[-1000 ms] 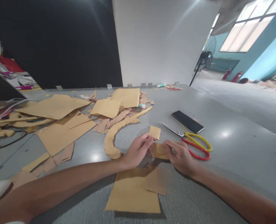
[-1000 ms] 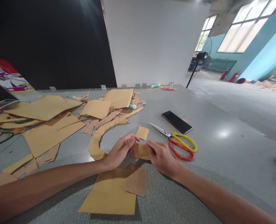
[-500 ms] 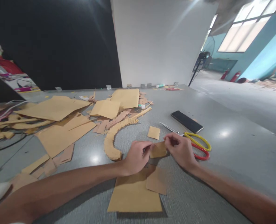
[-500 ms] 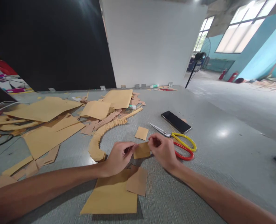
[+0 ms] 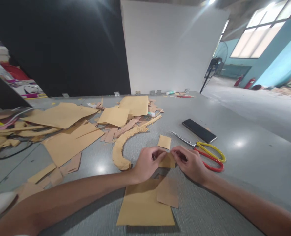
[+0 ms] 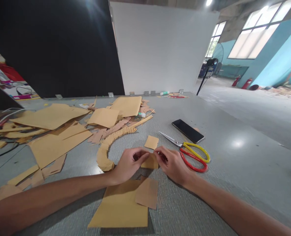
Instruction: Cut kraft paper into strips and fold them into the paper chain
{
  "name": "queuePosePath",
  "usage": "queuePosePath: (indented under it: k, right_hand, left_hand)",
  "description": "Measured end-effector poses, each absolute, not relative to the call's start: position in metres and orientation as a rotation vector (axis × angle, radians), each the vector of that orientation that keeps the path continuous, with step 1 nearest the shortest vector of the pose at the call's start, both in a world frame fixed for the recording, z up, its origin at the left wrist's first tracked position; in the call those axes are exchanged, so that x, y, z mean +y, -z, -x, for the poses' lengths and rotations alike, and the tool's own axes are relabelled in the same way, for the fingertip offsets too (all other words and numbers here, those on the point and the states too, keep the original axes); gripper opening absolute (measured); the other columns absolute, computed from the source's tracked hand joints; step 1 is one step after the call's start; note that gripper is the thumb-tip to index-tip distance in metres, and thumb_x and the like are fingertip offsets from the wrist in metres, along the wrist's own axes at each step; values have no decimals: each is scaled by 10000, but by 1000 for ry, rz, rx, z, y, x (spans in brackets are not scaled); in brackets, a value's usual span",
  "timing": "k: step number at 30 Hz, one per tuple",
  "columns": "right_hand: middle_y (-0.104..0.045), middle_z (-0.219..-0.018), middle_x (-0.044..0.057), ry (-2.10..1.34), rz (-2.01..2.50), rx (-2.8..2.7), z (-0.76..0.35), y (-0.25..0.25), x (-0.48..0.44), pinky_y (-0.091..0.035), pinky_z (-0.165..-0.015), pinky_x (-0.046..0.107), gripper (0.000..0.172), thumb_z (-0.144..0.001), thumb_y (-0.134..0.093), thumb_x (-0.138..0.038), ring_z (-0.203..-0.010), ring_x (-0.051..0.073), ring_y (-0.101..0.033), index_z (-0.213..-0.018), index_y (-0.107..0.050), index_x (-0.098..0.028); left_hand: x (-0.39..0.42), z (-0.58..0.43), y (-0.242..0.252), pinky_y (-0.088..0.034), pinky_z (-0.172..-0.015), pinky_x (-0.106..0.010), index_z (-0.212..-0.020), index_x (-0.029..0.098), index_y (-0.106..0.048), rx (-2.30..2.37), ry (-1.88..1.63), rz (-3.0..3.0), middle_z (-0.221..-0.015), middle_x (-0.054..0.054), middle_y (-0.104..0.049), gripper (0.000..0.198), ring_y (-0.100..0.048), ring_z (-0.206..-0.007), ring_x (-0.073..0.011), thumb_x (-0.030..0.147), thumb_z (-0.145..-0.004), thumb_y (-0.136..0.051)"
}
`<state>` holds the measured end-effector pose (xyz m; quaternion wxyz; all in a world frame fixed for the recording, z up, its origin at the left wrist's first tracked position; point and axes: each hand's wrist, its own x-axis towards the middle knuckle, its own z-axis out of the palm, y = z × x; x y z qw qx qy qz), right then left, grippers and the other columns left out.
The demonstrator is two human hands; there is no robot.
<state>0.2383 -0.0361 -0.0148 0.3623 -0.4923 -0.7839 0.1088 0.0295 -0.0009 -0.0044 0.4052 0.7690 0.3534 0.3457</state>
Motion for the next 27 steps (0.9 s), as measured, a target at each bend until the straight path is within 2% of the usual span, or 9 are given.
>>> queuePosePath:
  k: [7, 10, 13, 15, 17, 19, 22, 25, 27]
  right_hand:
    - [-582, -661, -41, -208, 1261, -1984, -239, 18, -37, -397, -546, 232, 153, -1034, -507, -294, -526, 111, -506, -948, -610, -220]
    - [-603, -672, -31, -83, 1326, -1797, -240, 17, -32, -418, -560, 240, 156, -1017, -529, -298, -535, 121, -538, -910, -609, -218]
    - [-612, -671, -30, -66, 1373, -1664, -241, 15, -28, -432, -569, 246, 178, -1016, -537, -316, -542, 125, -560, -885, -609, -219]
    - [-622, -686, -29, -127, 1338, -1696, -241, 14, -27, -445, -583, 249, 173, -1018, -538, -320, -560, 126, -576, -900, -617, -221]
    - [-636, -714, -25, -190, 1276, -1750, -241, 15, -28, -464, -608, 253, 157, -1021, -539, -315, -589, 130, -598, -927, -628, -225]
    - [-647, -741, -19, -244, 1235, -1771, -242, 16, -29, -481, -624, 258, 147, -1026, -532, -311, -611, 133, -616, -963, -638, -230]
    - [-669, -833, 1, -324, 1235, -1758, -242, 19, -29, -510, -626, 270, 174, -1032, -519, -322, -619, 134, -631, -1137, -632, -240]
    - [-695, -1036, 54, -406, 1236, -1738, -242, 19, -26, -564, -675, 303, 328, -1012, -551, -347, -697, 153, -679, -1326, -547, -248]
    - [-695, -1138, 84, -452, 1230, -1728, -242, 19, -24, -592, -718, 330, 364, -994, -579, -355, -776, 177, -712, -1340, -532, -251]
  left_hand:
    - [-3, -28, 4, -295, -556, -245, -766, 142, -710, 923, -896, -1977, -649, -5, -641, 453, -528, -592, -124, 419, -1037, -477]
    - [-1, -29, 8, -358, -570, -242, -753, 137, -688, 937, -925, -1847, -683, -29, -681, 487, -578, -602, -134, 447, -1043, -449]
    - [3, -29, 13, -456, -631, -252, -961, 136, -716, 931, -966, -1679, -855, -77, -758, 425, -672, -692, -165, 450, -1043, -441]
    - [5, -30, 14, -484, -627, -256, -1202, 154, -660, 862, -951, -1607, -1018, -103, -766, 386, -703, -733, -172, 424, -1045, -434]
    - [5, -29, 13, -510, -630, -260, -1361, 196, -574, 723, -877, -1601, -1224, -125, -718, 390, -725, -785, -175, 373, -1036, -451]
    - [4, -28, 11, -557, -750, -295, -1376, 217, -583, 593, -817, -1649, -1373, -130, -646, 385, -734, -941, -203, 329, -1020, -487]
    - [2, -27, 10, -534, -986, -380, -1348, 194, -631, 552, -833, -1699, -1383, -137, -645, 378, -664, -1193, -263, 343, -1029, -492]
    - [3, -25, 12, -507, -1062, -426, -1403, 179, -592, 588, -875, -1714, -1432, -145, -611, 418, -648, -1230, -266, 356, -1049, -455]
    - [4, -24, 13, -478, -1110, -438, -1435, 178, -562, 613, -886, -1752, -1476, -137, -577, 428, -631, -1263, -256, 329, -1052, -447]
